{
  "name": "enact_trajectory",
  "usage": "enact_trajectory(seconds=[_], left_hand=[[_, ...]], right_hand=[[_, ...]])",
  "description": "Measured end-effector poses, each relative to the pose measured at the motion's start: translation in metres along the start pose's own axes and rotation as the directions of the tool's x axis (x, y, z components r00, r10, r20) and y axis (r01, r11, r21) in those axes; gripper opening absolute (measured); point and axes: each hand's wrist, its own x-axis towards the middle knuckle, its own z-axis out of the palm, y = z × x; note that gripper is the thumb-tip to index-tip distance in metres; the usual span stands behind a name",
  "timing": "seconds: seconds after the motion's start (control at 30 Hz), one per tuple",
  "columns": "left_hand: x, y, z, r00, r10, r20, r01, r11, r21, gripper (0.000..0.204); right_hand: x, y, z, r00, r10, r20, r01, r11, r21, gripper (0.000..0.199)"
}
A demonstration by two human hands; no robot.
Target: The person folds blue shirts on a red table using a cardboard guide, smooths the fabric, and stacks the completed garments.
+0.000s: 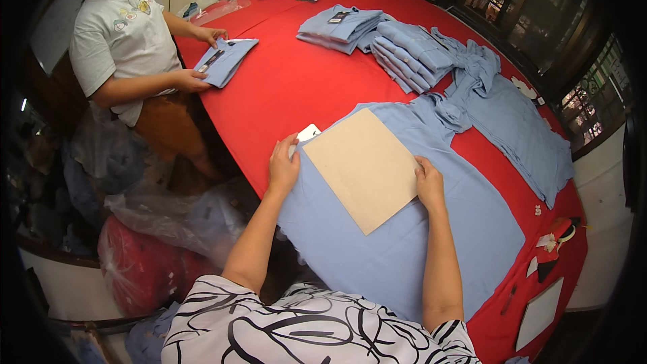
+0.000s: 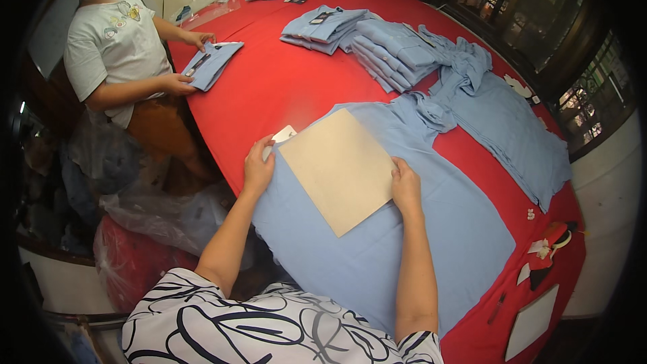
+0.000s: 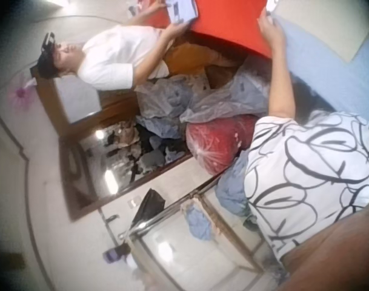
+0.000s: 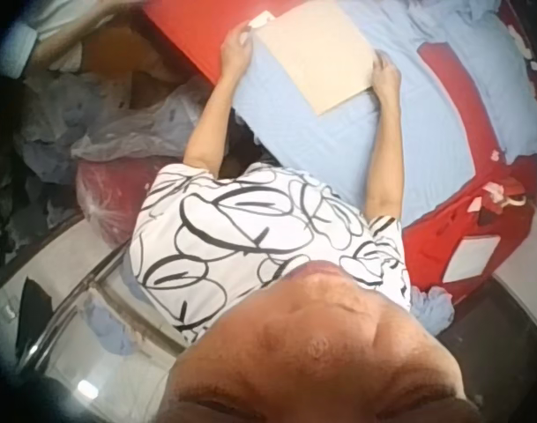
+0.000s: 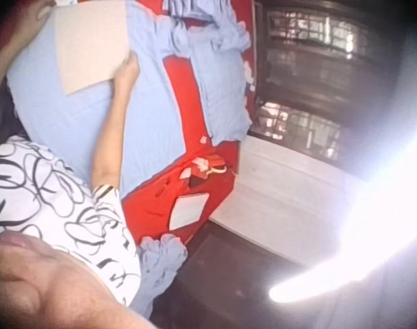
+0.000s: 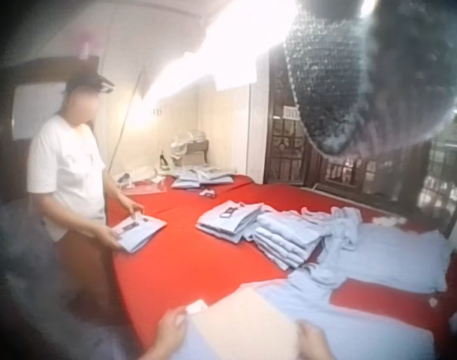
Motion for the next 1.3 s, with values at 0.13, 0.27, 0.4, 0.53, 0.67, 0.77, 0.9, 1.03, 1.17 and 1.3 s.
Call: enact_trajectory(seconds=[0.13, 0.27, 0.4, 0.53, 0.67, 0.77, 0.9, 1.03, 1.17, 1.3], left_hand=[[0.000, 0.005, -0.002, 0.998, -0.055, 0.023, 0.056, 0.997, -0.045, 0.043], [0.000, -0.001, -0.001, 1.000, 0.026, -0.007, -0.026, 1.000, 0.005, 0.047], [0.002, -0.001, -0.002, 1.000, 0.004, 0.015, -0.004, 1.000, -0.011, 0.044], [0.006, 0.016, -0.006, 0.989, 0.128, 0.075, -0.138, 0.979, 0.151, 0.040], [0.001, 0.070, 0.022, 0.897, 0.313, 0.311, -0.368, 0.920, 0.136, 0.044], [-0.006, 0.089, 0.048, 0.846, 0.341, 0.409, -0.445, 0.876, 0.189, 0.055], [-0.008, 0.083, 0.067, 0.859, 0.213, 0.466, -0.368, 0.888, 0.274, 0.066], [-0.008, 0.079, 0.065, 0.861, 0.174, 0.477, -0.336, 0.899, 0.279, 0.071], [-0.006, 0.081, 0.067, 0.869, 0.170, 0.465, -0.322, 0.908, 0.269, 0.073], [-0.001, 0.089, 0.067, 0.857, 0.145, 0.495, -0.310, 0.912, 0.268, 0.076]], right_hand=[[0.000, -0.006, 0.007, 1.000, 0.013, -0.016, -0.013, 1.000, -0.026, 0.031], [0.004, -0.007, 0.011, 1.000, 0.020, -0.012, -0.021, 0.994, -0.107, 0.031], [0.008, -0.007, 0.012, 1.000, 0.020, -0.011, -0.021, 0.987, -0.158, 0.031], [0.010, -0.014, 0.012, 0.998, 0.063, 0.007, -0.062, 0.990, -0.124, 0.031], [0.010, -0.005, 0.014, 1.000, 0.006, -0.020, -0.008, 0.993, -0.121, 0.031], [0.011, -0.008, 0.013, 0.999, 0.042, -0.002, -0.042, 0.992, -0.120, 0.031], [0.014, 0.003, 0.015, 0.996, 0.090, -0.012, -0.090, 0.983, -0.163, 0.030], [0.028, -0.010, 0.002, 0.996, 0.070, -0.047, -0.083, 0.915, -0.394, 0.031], [0.078, 0.022, -0.009, 0.936, -0.063, -0.347, -0.134, 0.847, -0.514, 0.033], [0.104, 0.048, -0.012, 0.932, -0.053, -0.358, -0.192, 0.768, -0.612, 0.032]])
